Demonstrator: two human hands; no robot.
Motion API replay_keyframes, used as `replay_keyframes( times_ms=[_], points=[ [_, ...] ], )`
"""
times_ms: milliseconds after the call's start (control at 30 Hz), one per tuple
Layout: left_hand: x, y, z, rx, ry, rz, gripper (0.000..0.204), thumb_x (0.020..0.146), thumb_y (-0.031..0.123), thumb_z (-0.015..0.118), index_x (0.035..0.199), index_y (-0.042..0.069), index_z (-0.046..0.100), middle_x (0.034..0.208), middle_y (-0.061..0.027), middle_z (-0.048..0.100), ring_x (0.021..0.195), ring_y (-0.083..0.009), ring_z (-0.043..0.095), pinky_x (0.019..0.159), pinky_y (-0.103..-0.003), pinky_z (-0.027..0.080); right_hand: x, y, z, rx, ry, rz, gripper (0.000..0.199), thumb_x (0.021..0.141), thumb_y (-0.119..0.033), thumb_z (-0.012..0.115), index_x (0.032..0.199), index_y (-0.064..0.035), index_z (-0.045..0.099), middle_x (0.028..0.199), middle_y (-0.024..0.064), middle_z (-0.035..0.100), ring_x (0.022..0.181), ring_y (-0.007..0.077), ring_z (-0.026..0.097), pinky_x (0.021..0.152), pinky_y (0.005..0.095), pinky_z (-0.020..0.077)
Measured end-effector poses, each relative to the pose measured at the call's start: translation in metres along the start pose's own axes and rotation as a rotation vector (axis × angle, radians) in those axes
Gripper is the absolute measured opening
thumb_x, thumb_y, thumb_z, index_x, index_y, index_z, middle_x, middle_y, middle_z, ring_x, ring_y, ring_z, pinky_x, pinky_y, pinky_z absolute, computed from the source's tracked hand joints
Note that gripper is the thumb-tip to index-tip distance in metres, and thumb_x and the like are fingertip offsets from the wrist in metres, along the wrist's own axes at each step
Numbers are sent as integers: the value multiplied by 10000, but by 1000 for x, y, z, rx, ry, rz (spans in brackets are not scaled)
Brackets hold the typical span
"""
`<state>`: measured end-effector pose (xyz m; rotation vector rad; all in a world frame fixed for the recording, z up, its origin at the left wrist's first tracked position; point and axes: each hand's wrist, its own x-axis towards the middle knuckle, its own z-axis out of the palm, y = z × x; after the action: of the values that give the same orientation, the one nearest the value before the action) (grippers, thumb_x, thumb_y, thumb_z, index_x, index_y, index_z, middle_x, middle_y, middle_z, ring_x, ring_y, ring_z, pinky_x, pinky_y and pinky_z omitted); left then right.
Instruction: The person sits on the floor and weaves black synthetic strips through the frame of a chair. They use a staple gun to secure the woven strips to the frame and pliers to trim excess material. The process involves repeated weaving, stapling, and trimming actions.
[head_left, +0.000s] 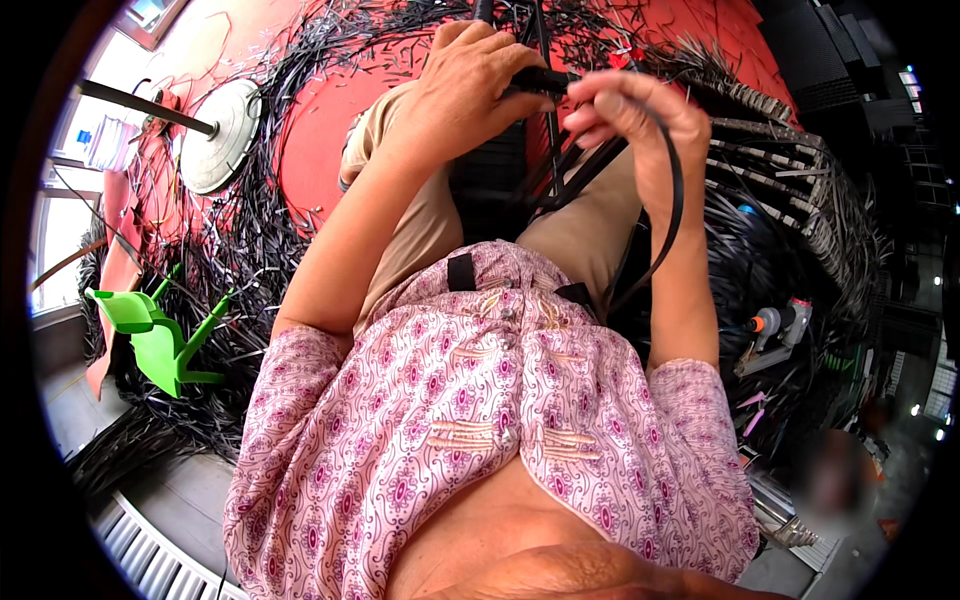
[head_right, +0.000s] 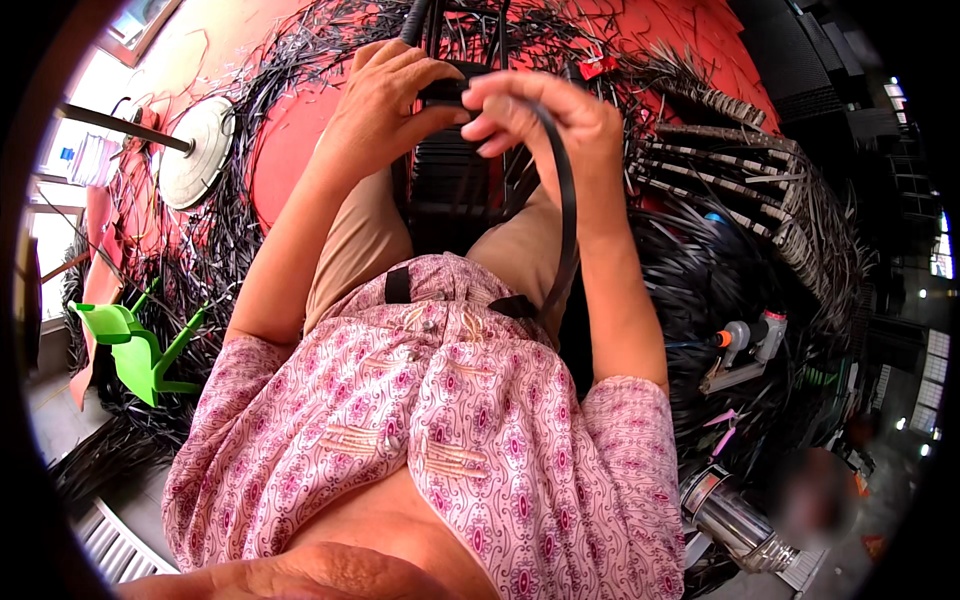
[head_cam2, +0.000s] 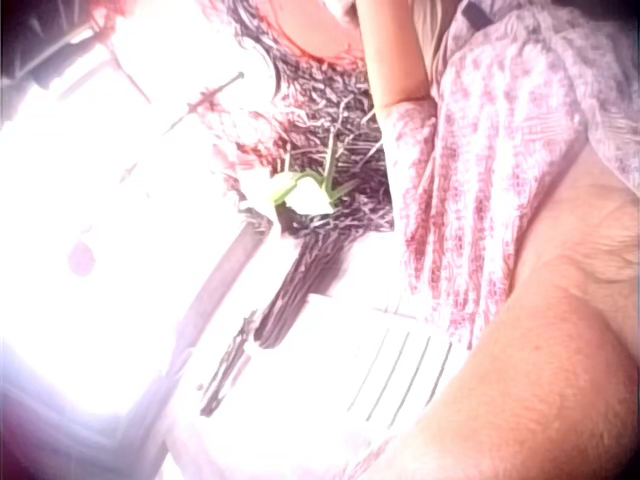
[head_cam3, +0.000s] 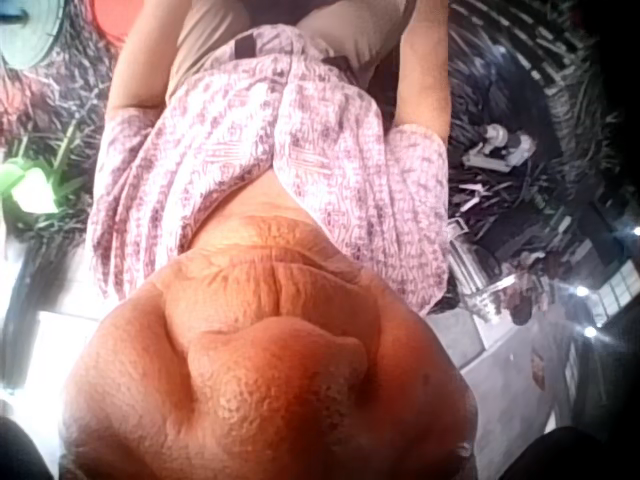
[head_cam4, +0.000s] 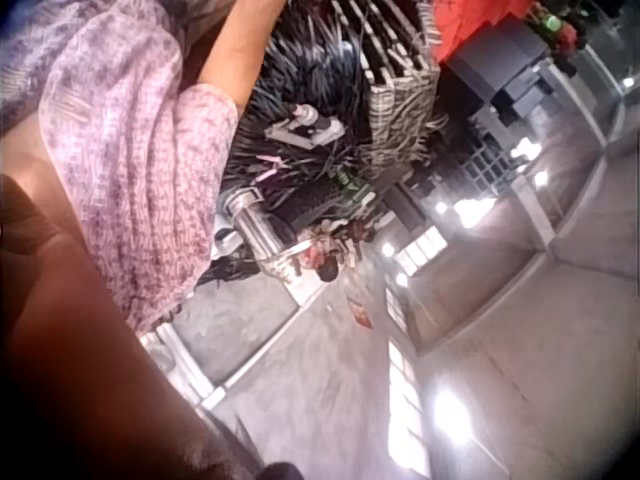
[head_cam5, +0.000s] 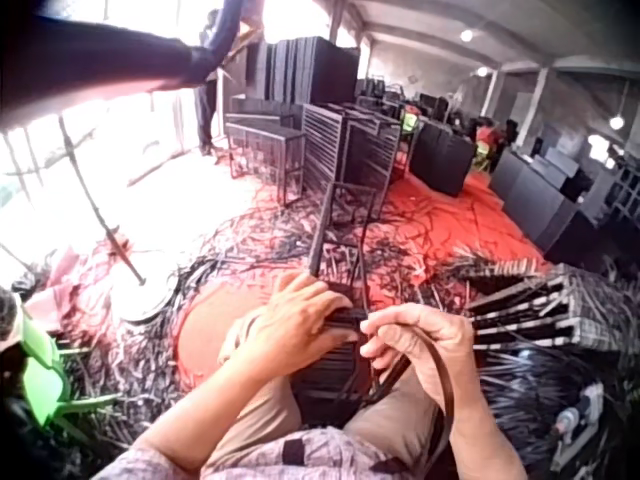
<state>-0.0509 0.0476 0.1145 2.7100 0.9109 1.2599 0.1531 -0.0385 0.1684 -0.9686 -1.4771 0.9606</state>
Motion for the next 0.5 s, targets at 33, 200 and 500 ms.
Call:
replay_keyframes(
  times_ms=[33,200,500],
  points=[
    [0,-1,0,6,-5,11,392,814,381,784,1067,90,720,907,-58,647,965,-273,598,933,-408,405,8,-4,-1,-58,44,-32,191,978,-122,699,1078,31,753,940,111,763,746,156,737,612,245,590],
    [3,9,-6,6,-14,-16,450,800,462,796,1053,96,732,891,-57,644,952,-262,592,931,-406,405,50,1,-16,-91,-50,-1,336,1031,-267,636,1162,36,698,960,103,749,726,142,710,626,259,564],
    [0,11,4,10,38,-55,449,790,484,790,991,85,741,884,-46,662,957,-254,594,926,-405,412,76,16,-20,13,-87,88,344,1036,-280,629,1149,37,699,925,111,749,685,132,708,587,242,562]
  ],
)
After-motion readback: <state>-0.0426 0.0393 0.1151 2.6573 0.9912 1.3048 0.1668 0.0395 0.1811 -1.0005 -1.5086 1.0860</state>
